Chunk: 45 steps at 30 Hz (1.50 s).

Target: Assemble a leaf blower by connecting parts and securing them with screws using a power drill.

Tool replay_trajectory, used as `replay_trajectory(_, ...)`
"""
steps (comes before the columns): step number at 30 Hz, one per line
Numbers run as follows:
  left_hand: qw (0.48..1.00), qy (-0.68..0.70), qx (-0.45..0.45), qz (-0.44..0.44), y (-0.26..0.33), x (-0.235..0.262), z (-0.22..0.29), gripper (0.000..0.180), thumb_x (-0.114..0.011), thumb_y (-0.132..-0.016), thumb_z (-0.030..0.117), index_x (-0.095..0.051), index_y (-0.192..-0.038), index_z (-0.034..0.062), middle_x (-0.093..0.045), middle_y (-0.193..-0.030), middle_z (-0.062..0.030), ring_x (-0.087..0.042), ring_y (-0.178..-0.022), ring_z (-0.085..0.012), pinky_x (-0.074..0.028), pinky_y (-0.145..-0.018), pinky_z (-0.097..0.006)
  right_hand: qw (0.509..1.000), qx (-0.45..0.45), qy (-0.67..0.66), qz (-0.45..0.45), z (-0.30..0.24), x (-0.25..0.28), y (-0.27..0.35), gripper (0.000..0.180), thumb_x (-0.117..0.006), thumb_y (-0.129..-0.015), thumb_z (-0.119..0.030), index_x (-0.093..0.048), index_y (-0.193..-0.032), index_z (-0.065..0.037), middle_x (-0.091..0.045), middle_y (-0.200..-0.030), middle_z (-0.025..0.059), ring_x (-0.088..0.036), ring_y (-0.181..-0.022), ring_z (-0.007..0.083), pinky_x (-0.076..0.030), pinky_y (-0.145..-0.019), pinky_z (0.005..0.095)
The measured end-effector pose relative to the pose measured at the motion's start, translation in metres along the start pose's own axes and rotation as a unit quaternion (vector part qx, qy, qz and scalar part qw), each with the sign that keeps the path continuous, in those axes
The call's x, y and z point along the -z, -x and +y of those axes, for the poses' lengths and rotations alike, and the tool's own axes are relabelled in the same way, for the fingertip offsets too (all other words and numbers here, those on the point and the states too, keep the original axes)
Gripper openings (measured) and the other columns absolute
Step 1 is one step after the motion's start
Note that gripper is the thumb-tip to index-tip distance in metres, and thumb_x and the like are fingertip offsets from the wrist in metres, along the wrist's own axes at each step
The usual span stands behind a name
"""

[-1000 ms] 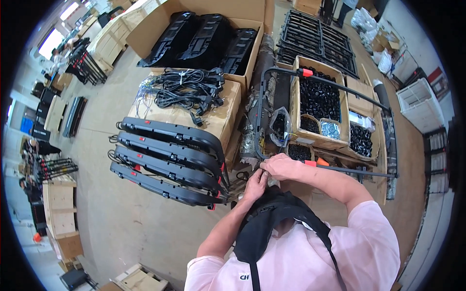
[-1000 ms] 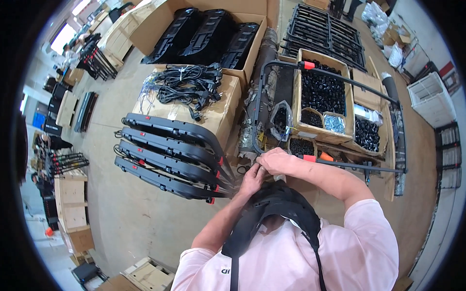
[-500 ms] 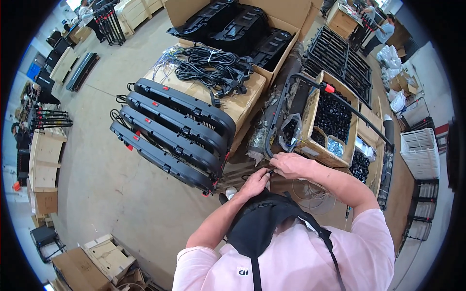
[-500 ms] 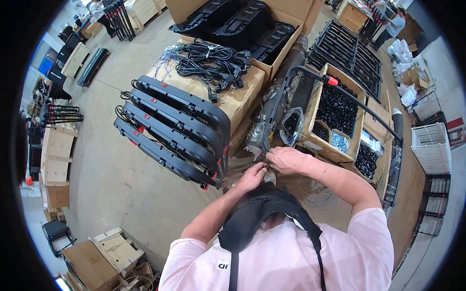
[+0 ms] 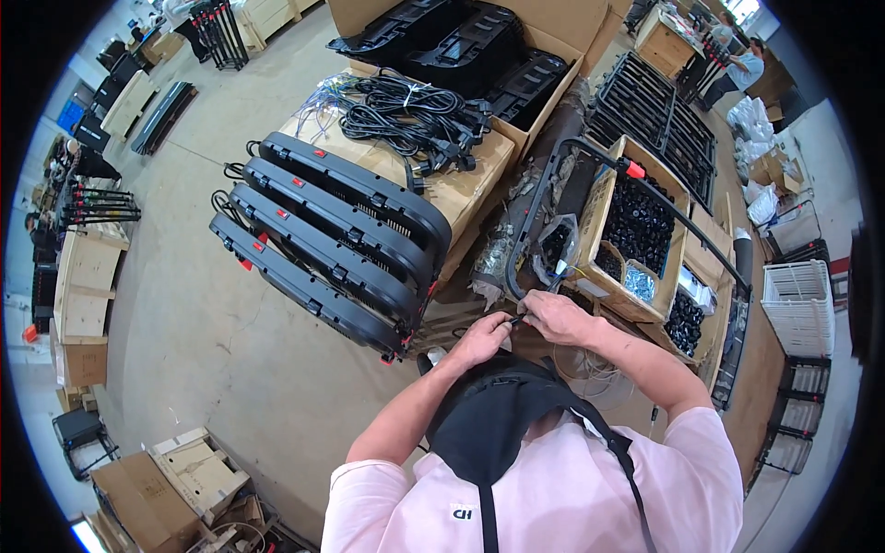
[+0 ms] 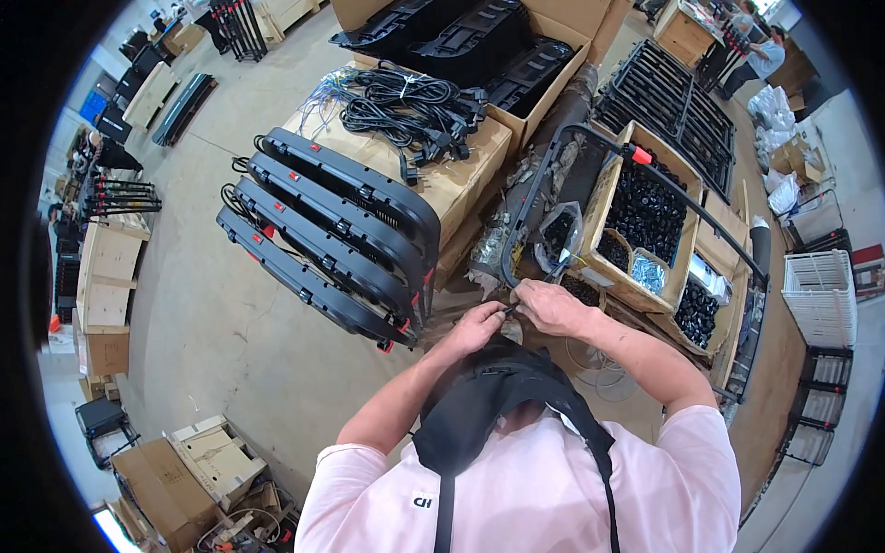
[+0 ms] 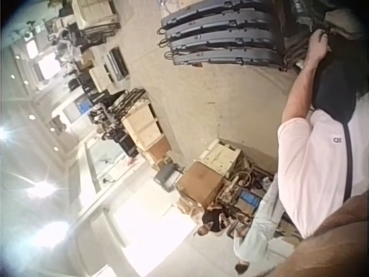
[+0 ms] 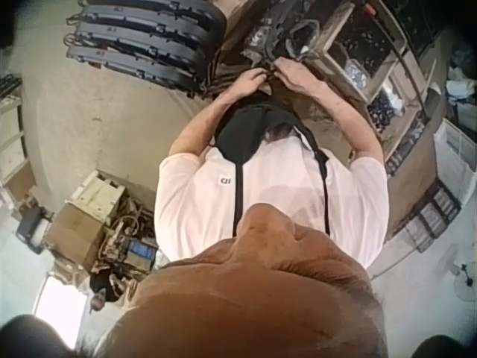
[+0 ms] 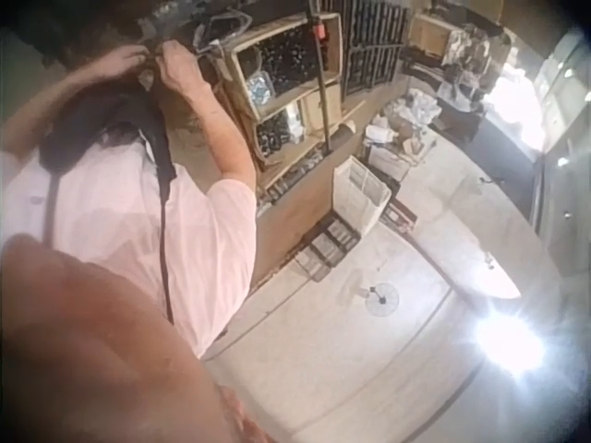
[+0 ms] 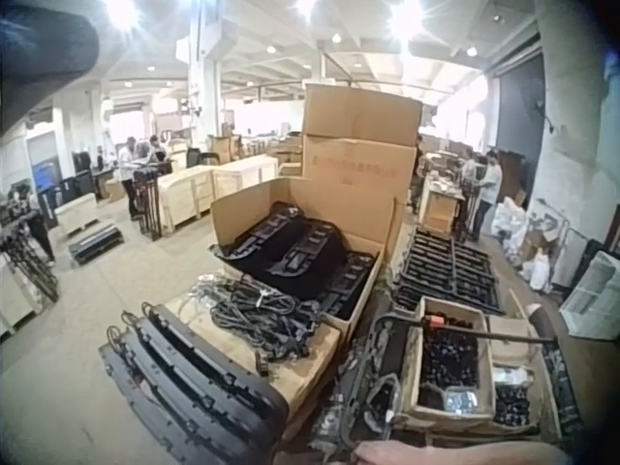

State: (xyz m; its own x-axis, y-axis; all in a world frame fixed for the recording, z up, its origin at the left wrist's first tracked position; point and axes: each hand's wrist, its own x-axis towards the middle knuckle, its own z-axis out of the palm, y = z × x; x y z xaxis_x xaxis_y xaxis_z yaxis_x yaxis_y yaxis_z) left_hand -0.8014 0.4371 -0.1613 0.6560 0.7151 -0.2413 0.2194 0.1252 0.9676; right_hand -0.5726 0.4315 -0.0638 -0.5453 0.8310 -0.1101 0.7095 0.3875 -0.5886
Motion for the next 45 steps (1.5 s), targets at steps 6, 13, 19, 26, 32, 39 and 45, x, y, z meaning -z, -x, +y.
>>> replay_trajectory(6,0.998,0.043,0.047,-0.004,0.001,0.000,0.013,0.027,-0.055,-0.104,0.022,-0.066,-0.115,-0.0003,-0.065,-0.091,-0.0068,-0.059,-0.085,-0.0160,-0.049,-0.078,-0.035,0.997,0.059,0.030,0.039,-0.001,-0.004,-0.003,0.020,-0.071,-0.090,-0.010,-0.060,-0.103,-0.001,-0.061,-0.099,0.0174,-0.064,-0.095,0.0390,-0.054,-0.082,0.0459)
replay_trajectory(13,0.997,0.053,0.051,-0.008,0.002,0.001,0.014,0.025,-0.055,-0.103,0.022,-0.064,-0.110,-0.0009,-0.062,-0.087,-0.0055,-0.057,-0.083,-0.0147,-0.048,-0.075,-0.034,0.993,0.105,0.029,0.038,-0.001,-0.001,-0.010,0.019,-0.071,-0.089,-0.009,-0.064,-0.105,-0.001,-0.062,-0.097,0.0151,-0.064,-0.093,0.0360,-0.054,-0.081,0.0442)
replay_trajectory(19,0.997,0.037,0.069,-0.011,0.002,0.003,0.015,0.026,-0.055,-0.103,0.022,-0.064,-0.110,-0.0017,-0.065,-0.091,-0.0078,-0.058,-0.086,-0.0166,-0.049,-0.079,-0.035,0.994,0.092,0.046,0.025,-0.004,-0.001,-0.011,0.017,-0.069,-0.090,-0.009,-0.064,-0.104,-0.001,-0.062,-0.097,0.0160,-0.064,-0.094,0.0366,-0.054,-0.082,0.0451)
replay_trajectory(26,0.997,0.015,0.076,-0.014,0.001,0.002,0.014,0.028,-0.052,-0.102,0.022,-0.065,-0.112,-0.0016,-0.070,-0.100,-0.0142,-0.064,-0.095,-0.0247,-0.050,-0.088,-0.040,0.997,0.051,0.055,-0.025,-0.004,-0.001,-0.014,0.013,-0.064,-0.092,-0.010,-0.062,-0.100,0.000,-0.064,-0.099,0.0190,-0.066,-0.097,0.0388,-0.054,-0.085,0.0480)
replay_trajectory(32,0.992,0.078,0.100,0.018,-0.004,-0.009,-0.009,0.029,-0.054,-0.104,0.023,-0.067,-0.114,-0.0008,-0.068,-0.095,-0.0046,-0.060,-0.083,-0.0143,-0.050,-0.073,-0.032,0.997,0.002,0.073,-0.039,-0.013,-0.010,-0.016,0.013,-0.064,-0.091,-0.009,-0.061,-0.100,0.000,-0.064,-0.100,0.0188,-0.065,-0.101,0.0390,-0.054,-0.089,0.0470)
replay_trajectory(39,0.987,0.072,0.142,-0.011,-0.005,-0.009,-0.014,0.035,-0.055,-0.099,0.026,-0.073,-0.110,-0.0013,-0.075,-0.100,-0.0134,-0.069,-0.096,-0.0220,-0.052,-0.088,-0.037,0.998,-0.038,0.035,0.045,-0.012,-0.044,0.009,0.015,-0.064,-0.092,-0.011,-0.061,-0.102,0.000,-0.064,-0.099,0.0197,-0.066,-0.098,0.0400,-0.054,-0.084,0.0480)
replay_trajectory(45,0.989,0.012,0.149,-0.010,-0.002,0.002,-0.005,0.034,-0.057,-0.101,0.029,-0.072,-0.112,0.0001,-0.072,-0.089,-0.0075,-0.067,-0.084,-0.0177,-0.053,-0.079,-0.035,0.919,-0.361,-0.139,0.083,-0.029,-0.095,0.046,0.042,-0.075,-0.090,-0.030,-0.061,-0.116,-0.001,-0.071,-0.099,0.0248,-0.070,-0.096,0.0435,-0.055,-0.083,0.0517)
